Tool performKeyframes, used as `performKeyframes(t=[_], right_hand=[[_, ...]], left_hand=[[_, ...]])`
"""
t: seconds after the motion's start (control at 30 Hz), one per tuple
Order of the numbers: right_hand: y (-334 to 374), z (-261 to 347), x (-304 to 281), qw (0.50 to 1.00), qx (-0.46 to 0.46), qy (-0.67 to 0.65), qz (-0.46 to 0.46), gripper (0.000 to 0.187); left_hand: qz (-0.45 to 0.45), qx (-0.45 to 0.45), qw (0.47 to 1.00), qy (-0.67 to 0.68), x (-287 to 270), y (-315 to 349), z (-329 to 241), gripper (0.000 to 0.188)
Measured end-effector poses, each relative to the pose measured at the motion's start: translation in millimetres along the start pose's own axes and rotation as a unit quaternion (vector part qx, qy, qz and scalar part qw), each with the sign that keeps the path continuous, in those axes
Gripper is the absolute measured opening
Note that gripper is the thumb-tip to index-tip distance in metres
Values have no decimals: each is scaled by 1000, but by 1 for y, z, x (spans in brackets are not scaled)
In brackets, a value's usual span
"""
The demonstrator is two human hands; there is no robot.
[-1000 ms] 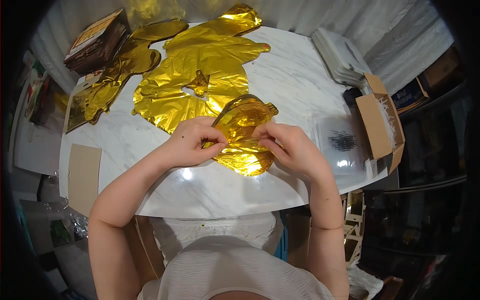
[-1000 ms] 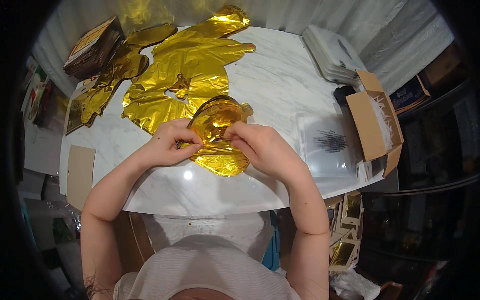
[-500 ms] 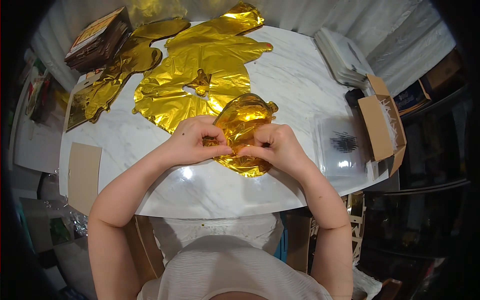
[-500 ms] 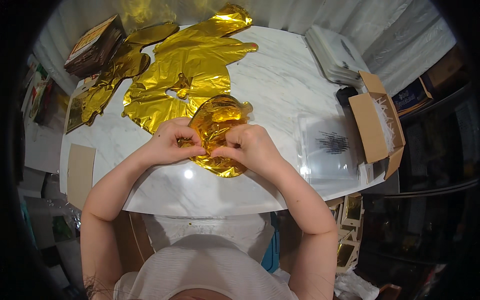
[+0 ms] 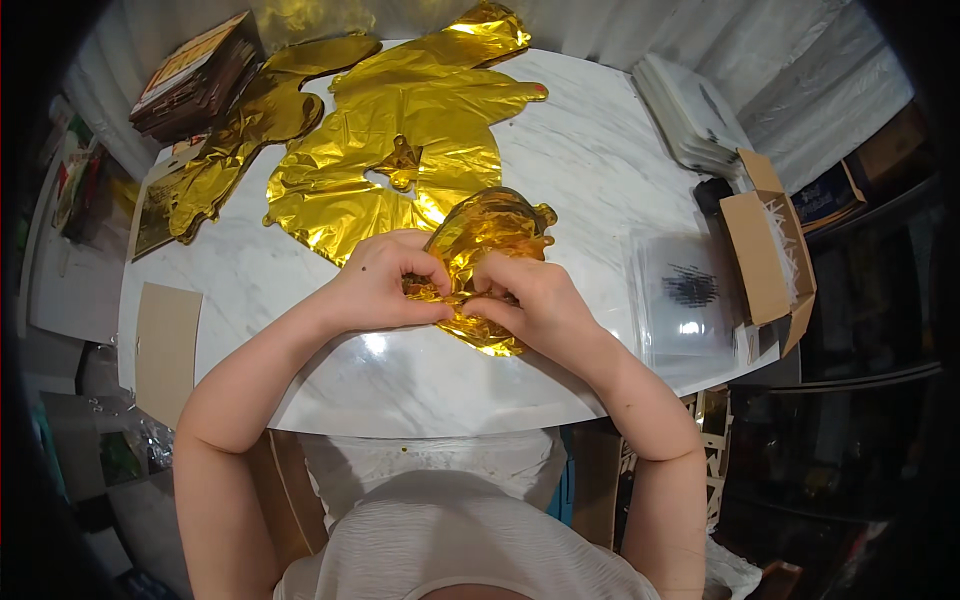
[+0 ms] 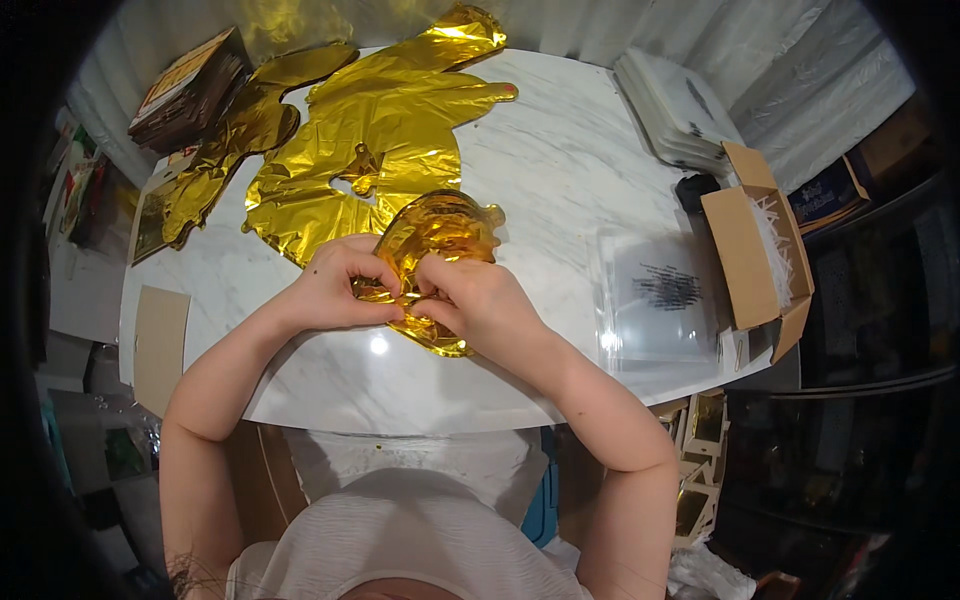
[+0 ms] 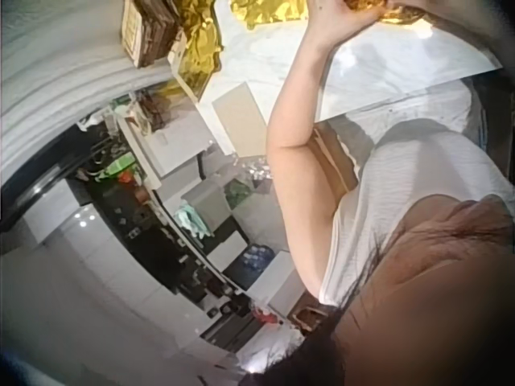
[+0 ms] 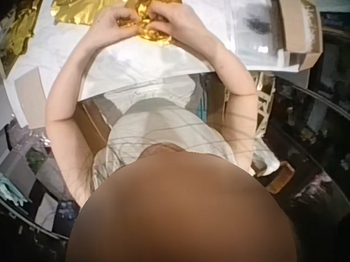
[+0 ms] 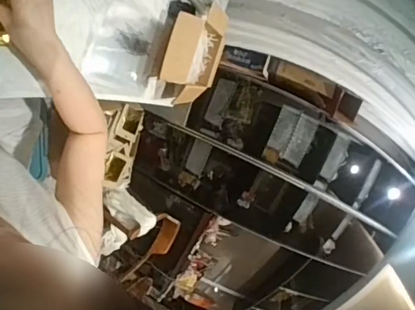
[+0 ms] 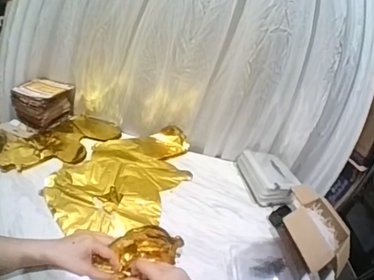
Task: Unpacking and inspecting gold foil balloons from plastic sleeves.
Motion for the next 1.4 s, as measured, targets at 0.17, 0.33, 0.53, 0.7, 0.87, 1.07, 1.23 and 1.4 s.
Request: performKeyframes(t=[0.17,0.33,0.53,0.7,0.87,1.07,1.23,1.4], right_hand=[[3,3,-2,997,-56,42,-44,13],[11,23,-26,984,-144,83,-65,26],[17,33,-42,987,-117,106,-36,40],[25,29,-41,981,-117,153,6,34],[23,21,-23,973,-131,186,44,20],[12,23,-27,967,-125,202,-92,24],[11,24,-31,959,-146,168,-178,22],[15,28,-48,949,-126,193,-217,17]], left_hand=[[-8,9,1000,-6,1,-1,3,20],[-9,2,1000,-26,1,0,2,19],[-16,-1,999,-40,0,2,6,17],[-15,-2,1000,-4,-2,1,8,21],[12,18,999,-25,-5,1,-4,35],[6,37,998,-56,0,0,-3,46],[-10,32,997,-71,-1,-1,2,47],[-4,23,996,-83,-1,0,1,51]])
Point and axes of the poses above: each hand's wrist, its own y-axis away from the middle knuckle, its own x-axis out of the palm, z = x × y, the point moved 8 cm from there along -y, towards the middle knuckle, and after that the axes turned 5 degrees about x, right-handed, at the moved point
